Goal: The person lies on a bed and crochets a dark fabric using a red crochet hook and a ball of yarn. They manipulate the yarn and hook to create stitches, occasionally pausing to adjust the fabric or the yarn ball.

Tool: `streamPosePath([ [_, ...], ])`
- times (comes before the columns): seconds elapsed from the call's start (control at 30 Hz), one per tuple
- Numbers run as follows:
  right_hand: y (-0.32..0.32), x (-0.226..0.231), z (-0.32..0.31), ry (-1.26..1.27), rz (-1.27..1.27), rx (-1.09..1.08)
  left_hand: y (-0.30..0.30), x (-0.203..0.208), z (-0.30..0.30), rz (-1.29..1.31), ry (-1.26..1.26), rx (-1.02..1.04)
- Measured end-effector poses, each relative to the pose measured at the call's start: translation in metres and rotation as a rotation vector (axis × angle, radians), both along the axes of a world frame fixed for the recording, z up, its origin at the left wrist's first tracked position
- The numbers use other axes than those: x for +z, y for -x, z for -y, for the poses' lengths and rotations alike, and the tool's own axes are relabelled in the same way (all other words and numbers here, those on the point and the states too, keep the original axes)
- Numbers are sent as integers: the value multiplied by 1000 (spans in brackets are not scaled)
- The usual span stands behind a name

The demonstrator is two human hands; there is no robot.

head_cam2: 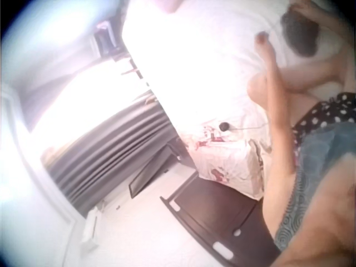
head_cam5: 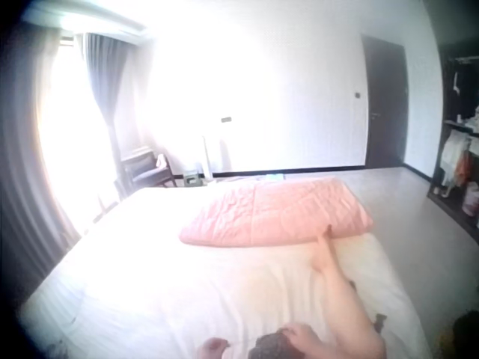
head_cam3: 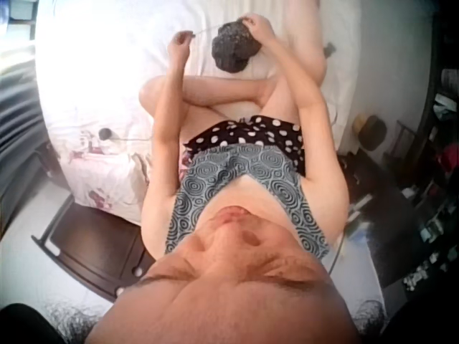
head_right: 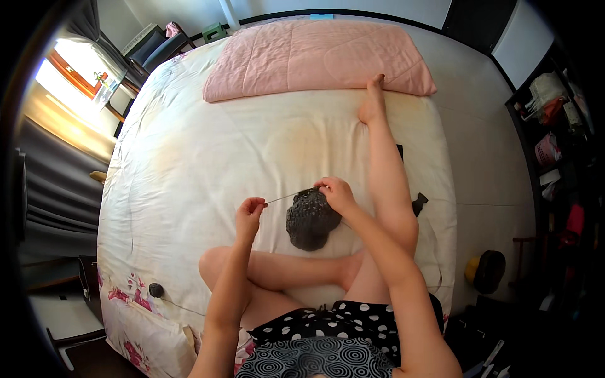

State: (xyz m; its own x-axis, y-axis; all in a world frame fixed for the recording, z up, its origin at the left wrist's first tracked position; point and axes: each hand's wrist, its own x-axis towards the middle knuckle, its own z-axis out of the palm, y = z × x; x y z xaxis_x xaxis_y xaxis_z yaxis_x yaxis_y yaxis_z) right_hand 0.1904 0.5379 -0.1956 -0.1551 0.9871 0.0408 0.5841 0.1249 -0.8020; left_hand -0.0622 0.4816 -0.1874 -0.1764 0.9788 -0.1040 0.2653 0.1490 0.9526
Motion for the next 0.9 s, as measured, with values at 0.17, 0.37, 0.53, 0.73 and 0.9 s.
streamPosePath([
  [0.17,3,9,33,-311,278,71,98,-3,12,-696,-175,-21],
  [0.37,2,-9,118,-317,425,456,236,-5,122,-1168,836,669],
  [0.53,19,-6,126,-287,414,392,347,-71,251,-1038,842,638],
  [0.73,11,0,55,3,-174,55,347,-78,249,-988,650,1041],
  [0.9,-47,-16,-51,169,-506,-222,422,-73,259,-869,449,897],
])
